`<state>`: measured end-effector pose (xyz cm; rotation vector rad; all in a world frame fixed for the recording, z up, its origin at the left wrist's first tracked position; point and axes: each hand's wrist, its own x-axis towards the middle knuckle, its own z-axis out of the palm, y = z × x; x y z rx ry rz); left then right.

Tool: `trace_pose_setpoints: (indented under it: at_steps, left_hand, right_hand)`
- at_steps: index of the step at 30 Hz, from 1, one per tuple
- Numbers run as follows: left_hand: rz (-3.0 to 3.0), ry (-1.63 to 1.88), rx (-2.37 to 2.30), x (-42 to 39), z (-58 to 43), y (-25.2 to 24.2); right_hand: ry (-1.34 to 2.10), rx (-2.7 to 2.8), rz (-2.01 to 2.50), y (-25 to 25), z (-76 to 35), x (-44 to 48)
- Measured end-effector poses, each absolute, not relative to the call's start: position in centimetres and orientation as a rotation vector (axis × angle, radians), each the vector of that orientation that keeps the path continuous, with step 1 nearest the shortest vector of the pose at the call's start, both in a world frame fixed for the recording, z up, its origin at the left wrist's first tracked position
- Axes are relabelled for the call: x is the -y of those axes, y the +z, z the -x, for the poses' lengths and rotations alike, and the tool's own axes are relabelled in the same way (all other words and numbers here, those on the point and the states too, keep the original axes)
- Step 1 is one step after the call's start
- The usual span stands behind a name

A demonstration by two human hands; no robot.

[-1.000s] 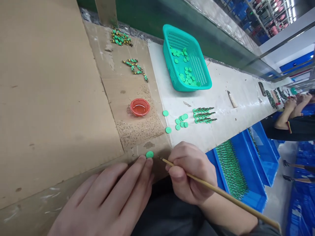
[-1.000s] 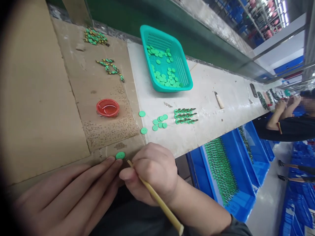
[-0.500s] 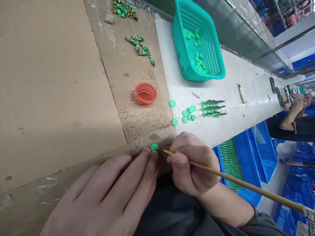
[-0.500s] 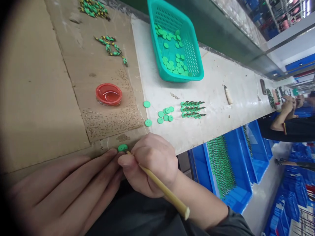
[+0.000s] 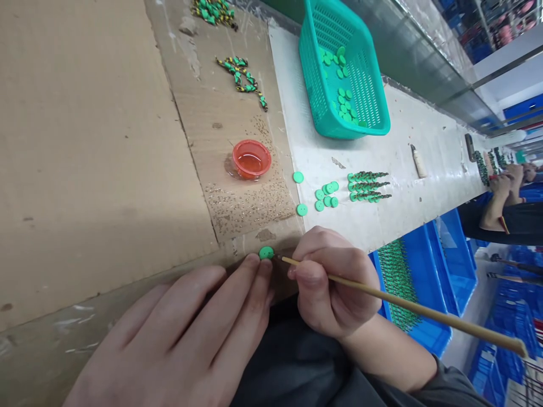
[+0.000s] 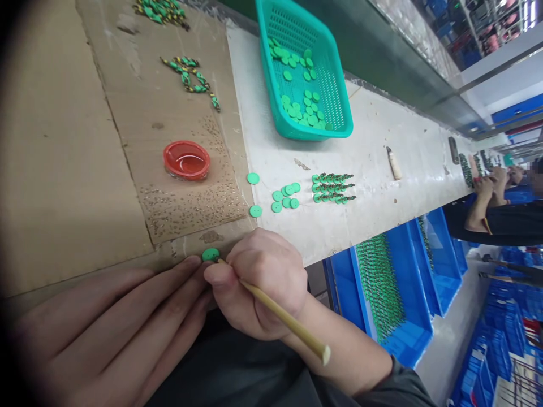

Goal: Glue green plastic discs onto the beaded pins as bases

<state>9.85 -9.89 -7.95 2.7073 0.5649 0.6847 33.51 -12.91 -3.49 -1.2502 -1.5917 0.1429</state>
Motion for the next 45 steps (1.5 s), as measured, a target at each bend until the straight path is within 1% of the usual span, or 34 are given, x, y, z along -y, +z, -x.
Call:
trace_pose_setpoints:
  at_steps: [12,16,20,24,28,32,36,40,45]
  left_hand:
    - [-2.727,0.68,-0.563,10.0,-9.8,-8.4]
    - [-2.732,0.685,-0.566,10.0,-9.7,-8.2]
    - [-2.751,0.739,-0.552,9.7,-10.2,-7.8]
    - [-2.742,0.824,-0.556,9.1,-11.0,-7.4]
    - [-2.813,0.844,-0.589,8.1,-11.8,-6.5]
    - [-2.874,0.869,-0.529,7.0,-12.7,-5.4]
    - [-2.789,0.912,-0.662,7.3,-13.5,-4.1]
    - [-2.654,0.805,-0.712,8.5,-13.4,-2.9]
    - [-2.646,0.726,-0.859,9.0,-10.7,-1.6]
  right_hand:
    - [0.147,1.626,1.379,-3.2,-33.5,13.1]
    - [0.131,1.629,1.308,-3.3,-33.5,13.0]
    - [0.054,1.472,1.242,-3.7,-33.6,13.5]
    - [0.202,1.43,1.358,-3.4,-34.4,14.6]
    - [0.39,1.607,1.4,-2.8,-35.2,14.6]
    - [0.397,1.827,1.354,-3.0,-35.5,13.6]
    - [0.46,1.809,1.392,-2.9,-35.4,13.8]
    - [0.465,1.782,1.476,-2.9,-35.0,14.4]
    - [0.451,1.755,1.404,-3.9,-34.6,14.7]
